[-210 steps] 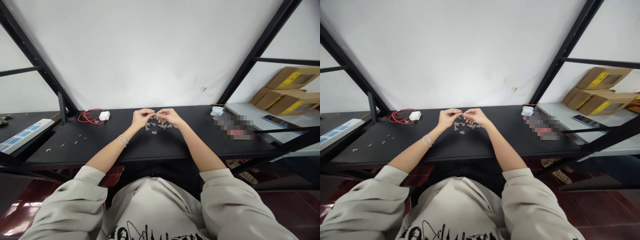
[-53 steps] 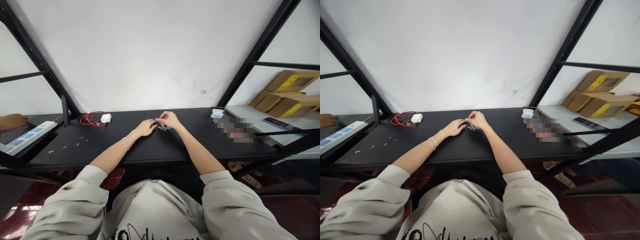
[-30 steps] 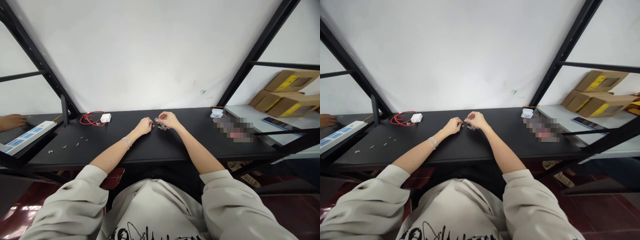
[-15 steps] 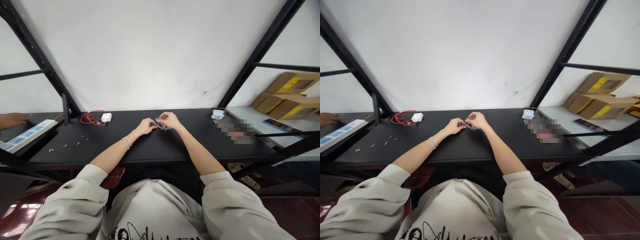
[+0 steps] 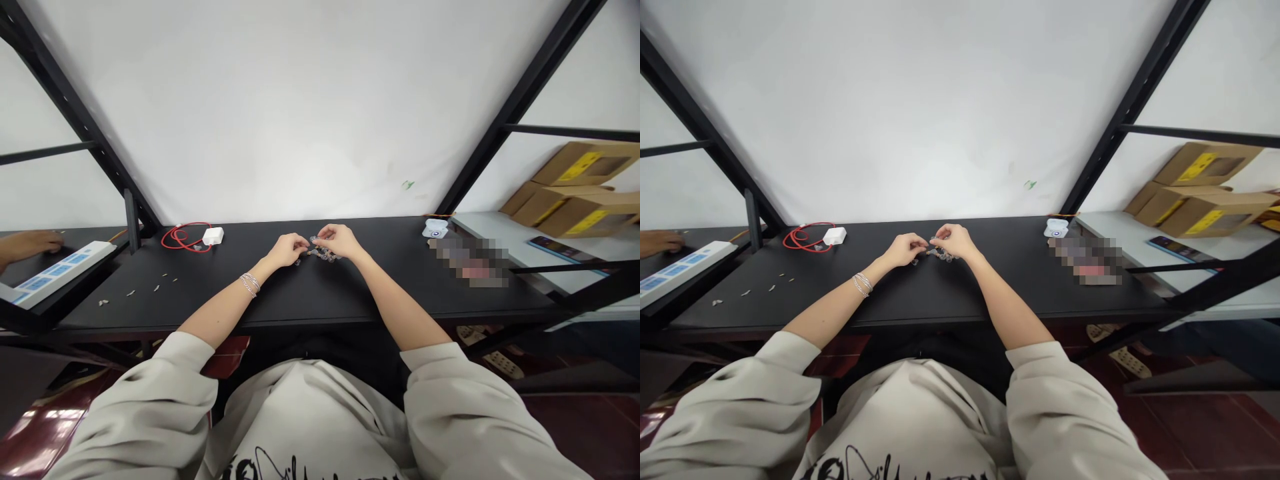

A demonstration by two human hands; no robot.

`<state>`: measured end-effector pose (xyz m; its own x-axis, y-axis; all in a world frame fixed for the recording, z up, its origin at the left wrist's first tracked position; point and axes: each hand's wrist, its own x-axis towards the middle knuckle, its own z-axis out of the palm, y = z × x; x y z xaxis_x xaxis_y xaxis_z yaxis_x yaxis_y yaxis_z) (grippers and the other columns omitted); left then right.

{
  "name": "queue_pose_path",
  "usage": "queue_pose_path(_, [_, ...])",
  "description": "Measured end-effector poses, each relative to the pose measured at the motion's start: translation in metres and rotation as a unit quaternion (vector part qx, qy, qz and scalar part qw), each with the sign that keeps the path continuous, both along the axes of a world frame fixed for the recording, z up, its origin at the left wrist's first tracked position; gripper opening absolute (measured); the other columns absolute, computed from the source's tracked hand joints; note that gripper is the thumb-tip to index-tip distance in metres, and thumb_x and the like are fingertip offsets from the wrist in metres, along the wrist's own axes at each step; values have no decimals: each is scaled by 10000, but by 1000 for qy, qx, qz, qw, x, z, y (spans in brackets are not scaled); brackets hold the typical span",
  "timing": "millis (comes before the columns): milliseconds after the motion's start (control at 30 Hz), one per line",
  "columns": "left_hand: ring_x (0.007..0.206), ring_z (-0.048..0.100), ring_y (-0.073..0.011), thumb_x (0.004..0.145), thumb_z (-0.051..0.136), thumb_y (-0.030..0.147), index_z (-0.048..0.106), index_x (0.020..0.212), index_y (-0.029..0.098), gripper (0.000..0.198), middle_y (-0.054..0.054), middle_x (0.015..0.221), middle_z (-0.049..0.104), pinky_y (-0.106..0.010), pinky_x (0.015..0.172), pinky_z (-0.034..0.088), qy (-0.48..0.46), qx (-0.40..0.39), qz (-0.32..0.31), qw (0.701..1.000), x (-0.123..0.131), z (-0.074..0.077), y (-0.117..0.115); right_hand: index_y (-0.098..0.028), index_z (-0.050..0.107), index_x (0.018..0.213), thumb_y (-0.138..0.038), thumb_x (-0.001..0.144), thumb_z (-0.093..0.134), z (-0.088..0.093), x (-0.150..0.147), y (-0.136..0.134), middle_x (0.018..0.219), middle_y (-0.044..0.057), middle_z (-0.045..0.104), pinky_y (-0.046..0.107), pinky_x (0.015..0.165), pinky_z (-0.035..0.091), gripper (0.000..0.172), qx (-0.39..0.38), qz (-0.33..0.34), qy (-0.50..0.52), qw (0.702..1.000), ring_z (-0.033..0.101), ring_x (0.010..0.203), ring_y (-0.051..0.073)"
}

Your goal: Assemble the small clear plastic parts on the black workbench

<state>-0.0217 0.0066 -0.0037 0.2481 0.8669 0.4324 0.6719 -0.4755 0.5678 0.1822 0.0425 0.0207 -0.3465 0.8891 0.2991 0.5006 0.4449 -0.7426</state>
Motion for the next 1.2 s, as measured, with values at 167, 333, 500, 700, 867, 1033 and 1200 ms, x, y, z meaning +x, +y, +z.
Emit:
queue_pose_path(167, [782,681,-145,783,724,140,730,914,153,131,-54,891,725,-299,782,567,-97,87,-22,991,7,5,-4,-135,714,878,-320,707,805,5,0,-6,857,84,738,252,563,513,268,-16,15,2,1000,638,592,133])
queue_pose_path(333, [775,668,-139,811,719,200,729,920,160,117,-50,879,697,-314,781,577,-104,129,-73,983,12,10,-9,-126,759,852,-386,757,762,6,2,-7,675,57,697,237,480,456,277,-57,53,-5,997,573,480,114])
queue_pose_path(500, [763,671,-131,808,725,197,722,947,160,144,-51,912,676,-313,777,588,-116,146,-68,980,13,10,-10,-133,775,844,-517,742,754,5,2,-6,570,22,627,215,473,452,398,-85,99,47,990,557,472,102])
queue_pose_path(700, [743,658,-117,820,724,244,729,925,161,134,-54,920,662,-297,753,586,-122,163,-76,976,14,11,-11,-125,758,798,-555,711,777,9,0,-13,547,27,619,198,436,437,439,-135,126,58,981,563,477,105])
queue_pose_path(867, [714,643,-106,793,746,237,731,913,165,142,-41,909,653,-283,724,579,-135,152,-99,974,13,9,-9,-121,739,758,-550,719,779,11,0,-17,577,36,640,183,414,421,433,-149,142,49,977,567,477,96])
queue_pose_path(1033, [687,635,-96,771,766,238,730,905,163,158,-40,915,640,-264,679,567,-144,133,-117,974,12,8,-8,-119,721,721,-538,738,770,10,1,-17,529,30,625,194,389,397,422,-155,164,25,974,532,415,88])
queue_pose_path(1200, [679,625,-98,682,837,243,736,870,159,230,-44,927,638,-269,665,554,-136,104,-110,979,11,11,-10,-137,678,649,-551,762,740,9,2,-15,467,-4,560,196,371,340,434,-144,193,22,970,463,386,70])
